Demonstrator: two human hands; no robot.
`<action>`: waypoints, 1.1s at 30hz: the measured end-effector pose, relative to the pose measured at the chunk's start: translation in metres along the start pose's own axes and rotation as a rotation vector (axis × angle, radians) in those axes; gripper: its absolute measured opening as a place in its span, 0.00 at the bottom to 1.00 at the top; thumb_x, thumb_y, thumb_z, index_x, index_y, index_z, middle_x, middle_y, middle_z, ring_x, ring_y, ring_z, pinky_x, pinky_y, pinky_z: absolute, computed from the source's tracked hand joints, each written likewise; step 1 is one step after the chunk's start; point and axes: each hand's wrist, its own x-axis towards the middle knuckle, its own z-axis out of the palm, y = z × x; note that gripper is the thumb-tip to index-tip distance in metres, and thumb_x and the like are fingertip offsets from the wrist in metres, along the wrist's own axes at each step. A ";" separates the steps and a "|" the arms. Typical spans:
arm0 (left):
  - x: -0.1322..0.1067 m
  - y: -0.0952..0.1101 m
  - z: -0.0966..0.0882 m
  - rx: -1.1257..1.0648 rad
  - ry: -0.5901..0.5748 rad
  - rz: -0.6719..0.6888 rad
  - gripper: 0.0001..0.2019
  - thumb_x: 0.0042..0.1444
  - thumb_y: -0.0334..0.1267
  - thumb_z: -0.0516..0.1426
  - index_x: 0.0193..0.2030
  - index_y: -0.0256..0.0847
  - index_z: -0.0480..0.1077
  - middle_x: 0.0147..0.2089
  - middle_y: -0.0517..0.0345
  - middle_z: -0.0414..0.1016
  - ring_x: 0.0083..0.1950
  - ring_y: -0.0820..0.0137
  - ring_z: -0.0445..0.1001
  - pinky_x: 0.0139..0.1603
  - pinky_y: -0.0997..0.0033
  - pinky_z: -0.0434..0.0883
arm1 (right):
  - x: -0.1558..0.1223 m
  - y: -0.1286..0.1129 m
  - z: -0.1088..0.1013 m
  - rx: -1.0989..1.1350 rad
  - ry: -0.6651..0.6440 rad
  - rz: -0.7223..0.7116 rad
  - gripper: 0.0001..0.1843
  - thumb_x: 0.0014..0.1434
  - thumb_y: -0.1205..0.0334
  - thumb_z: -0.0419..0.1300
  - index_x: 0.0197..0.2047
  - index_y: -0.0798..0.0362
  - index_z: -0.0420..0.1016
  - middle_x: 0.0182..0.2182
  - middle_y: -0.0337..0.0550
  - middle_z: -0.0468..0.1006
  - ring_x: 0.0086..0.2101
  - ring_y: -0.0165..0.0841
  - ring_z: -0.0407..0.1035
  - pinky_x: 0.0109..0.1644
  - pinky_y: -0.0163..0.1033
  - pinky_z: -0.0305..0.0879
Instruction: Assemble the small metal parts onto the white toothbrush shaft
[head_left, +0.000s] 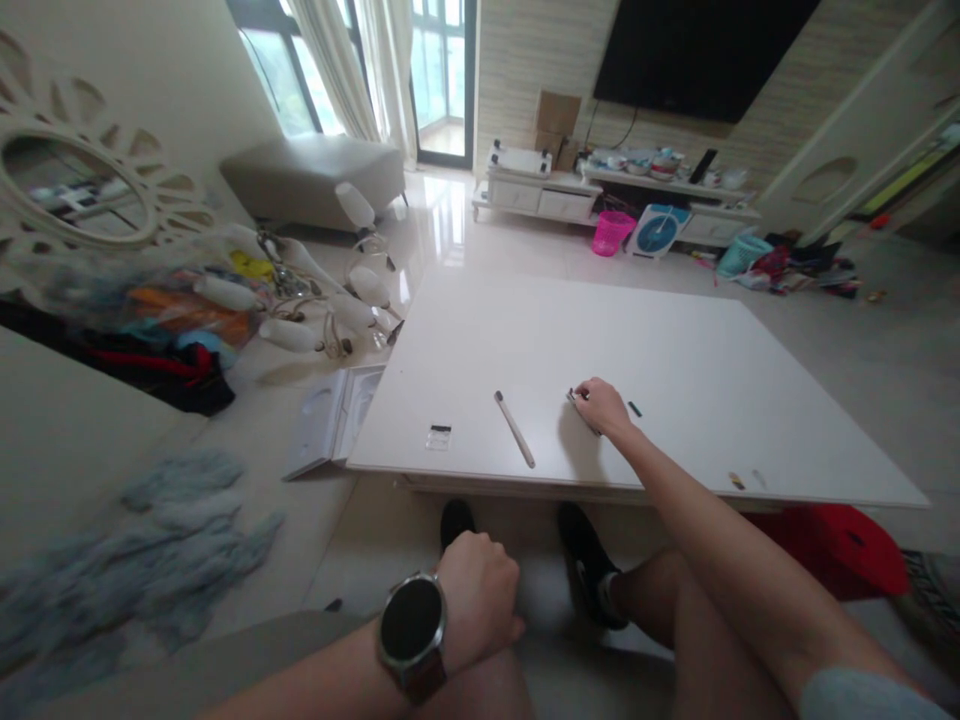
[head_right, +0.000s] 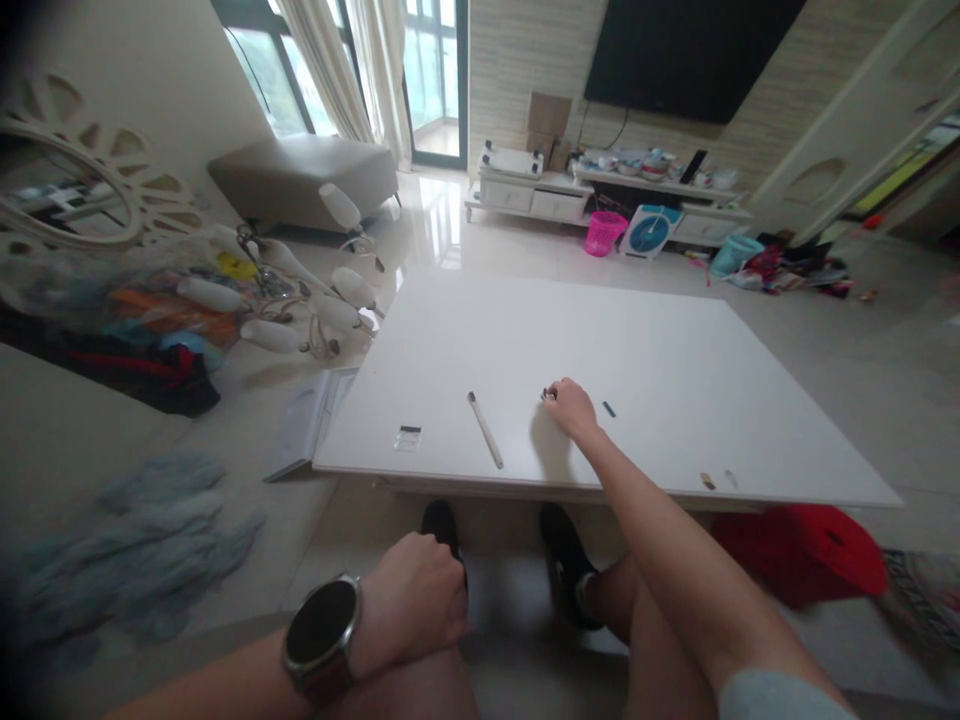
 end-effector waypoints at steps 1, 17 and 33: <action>0.001 0.000 0.002 -0.001 0.012 -0.001 0.16 0.56 0.45 0.61 0.37 0.31 0.82 0.37 0.33 0.82 0.41 0.46 0.82 0.39 0.53 0.76 | -0.002 0.007 0.000 -0.010 -0.008 0.018 0.06 0.58 0.69 0.60 0.33 0.59 0.80 0.37 0.53 0.76 0.34 0.34 0.65 0.40 0.40 0.54; 0.006 -0.003 -0.003 -0.310 0.255 -0.006 0.15 0.56 0.36 0.58 0.49 0.35 0.78 0.45 0.38 0.81 0.46 0.46 0.80 0.46 0.48 0.75 | -0.004 -0.011 0.008 0.302 -0.117 0.142 0.07 0.53 0.61 0.63 0.29 0.56 0.78 0.27 0.47 0.78 0.30 0.34 0.68 0.35 0.39 0.60; 0.043 -0.015 -0.010 -1.811 0.924 -0.257 0.31 0.55 0.38 0.58 0.67 0.45 0.60 0.66 0.42 0.66 0.63 0.56 0.69 0.61 0.55 0.66 | -0.081 -0.142 -0.028 1.295 -0.515 -0.032 0.12 0.46 0.57 0.75 0.30 0.54 0.80 0.26 0.38 0.76 0.27 0.29 0.68 0.34 0.36 0.64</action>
